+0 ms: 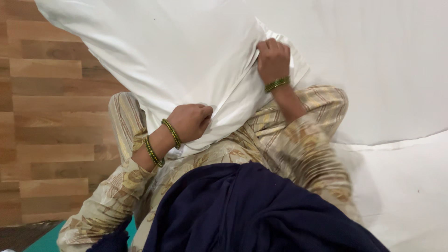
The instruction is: The person puts a white pillowcase onto a pillow by reaching inside to pull the pillow through the opening and then smooths the case by hand.
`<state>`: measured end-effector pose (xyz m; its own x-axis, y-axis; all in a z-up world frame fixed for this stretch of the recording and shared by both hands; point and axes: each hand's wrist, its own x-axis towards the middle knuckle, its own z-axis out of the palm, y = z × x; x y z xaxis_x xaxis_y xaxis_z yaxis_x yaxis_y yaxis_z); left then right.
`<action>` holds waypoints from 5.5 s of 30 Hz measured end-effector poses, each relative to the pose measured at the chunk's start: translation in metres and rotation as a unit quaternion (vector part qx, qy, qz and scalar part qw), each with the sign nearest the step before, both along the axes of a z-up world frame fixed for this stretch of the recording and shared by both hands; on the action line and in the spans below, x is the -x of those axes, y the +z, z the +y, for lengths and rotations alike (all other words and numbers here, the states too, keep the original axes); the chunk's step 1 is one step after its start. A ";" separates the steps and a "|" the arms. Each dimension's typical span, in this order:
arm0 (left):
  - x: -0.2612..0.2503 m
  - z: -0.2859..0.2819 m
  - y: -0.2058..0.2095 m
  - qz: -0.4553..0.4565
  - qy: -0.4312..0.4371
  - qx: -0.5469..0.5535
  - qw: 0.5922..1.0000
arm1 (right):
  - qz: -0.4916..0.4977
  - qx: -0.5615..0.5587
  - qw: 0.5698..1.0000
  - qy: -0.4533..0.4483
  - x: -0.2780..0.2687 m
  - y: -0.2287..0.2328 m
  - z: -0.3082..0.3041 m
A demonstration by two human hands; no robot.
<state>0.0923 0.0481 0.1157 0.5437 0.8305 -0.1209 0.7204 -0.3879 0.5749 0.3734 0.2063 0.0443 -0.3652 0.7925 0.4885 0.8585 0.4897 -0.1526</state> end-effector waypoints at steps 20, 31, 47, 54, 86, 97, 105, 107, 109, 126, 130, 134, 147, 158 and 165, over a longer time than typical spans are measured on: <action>-0.086 0.065 -0.034 0.106 0.034 -0.183 0.977 | 0.086 0.286 0.953 0.058 -0.049 0.010 0.018; -0.101 0.055 -0.051 0.200 -0.072 -0.094 0.973 | 0.100 0.174 0.977 0.074 0.019 -0.031 0.008; -0.098 0.029 -0.029 0.179 -0.156 -0.013 0.971 | 0.169 0.116 0.975 -0.089 -0.001 -0.040 0.024; -0.098 0.035 -0.036 0.171 -0.168 0.014 0.971 | 0.003 0.178 0.981 0.075 0.061 -0.005 -0.017; -0.041 0.009 -0.050 0.084 0.211 -0.212 0.951 | 0.041 0.162 0.986 -0.001 0.072 -0.006 -0.016; 0.023 -0.054 -0.063 0.085 0.317 -0.163 0.931 | 0.157 0.232 0.951 -0.128 0.037 -0.055 0.031; 0.074 -0.027 -0.036 0.025 0.456 0.001 0.890 | 0.208 0.232 0.931 -0.190 0.017 -0.029 0.041; 0.065 -0.010 -0.029 0.036 0.371 -0.179 0.910 | 0.191 0.104 0.974 -0.055 0.037 -0.023 0.027; 0.037 0.016 -0.036 0.029 0.293 -0.249 0.923 | 0.116 0.068 0.990 0.049 0.069 -0.020 0.003; 0.040 -0.011 -0.099 0.124 0.403 -0.096 0.901 | 0.160 0.343 0.909 -0.173 0.027 -0.074 0.064; 0.067 -0.014 -0.121 0.104 0.483 -0.019 0.869 | 0.063 0.389 0.871 -0.293 0.005 -0.066 0.068; 0.101 -0.007 -0.112 0.063 0.572 -0.022 0.818 | 0.077 0.202 0.930 -0.296 0.006 -0.052 0.055; -0.001 0.194 -0.059 0.175 0.196 -0.110 0.959 | 0.059 0.230 0.970 -0.053 0.070 -0.019 0.027; 0.109 0.330 -0.061 0.200 0.434 -0.015 0.878 | 0.122 0.340 0.898 -0.252 0.034 -0.063 0.068; 0.168 0.335 -0.091 0.156 0.588 0.073 0.790 | 0.185 0.305 0.908 -0.223 0.031 -0.070 0.059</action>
<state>-0.0752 0.3831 0.0246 -0.6700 0.7035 -0.2372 0.6486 0.7101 0.2742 0.3421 0.2657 -0.0254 0.1566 0.9855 -0.0659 0.7859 -0.1648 -0.5960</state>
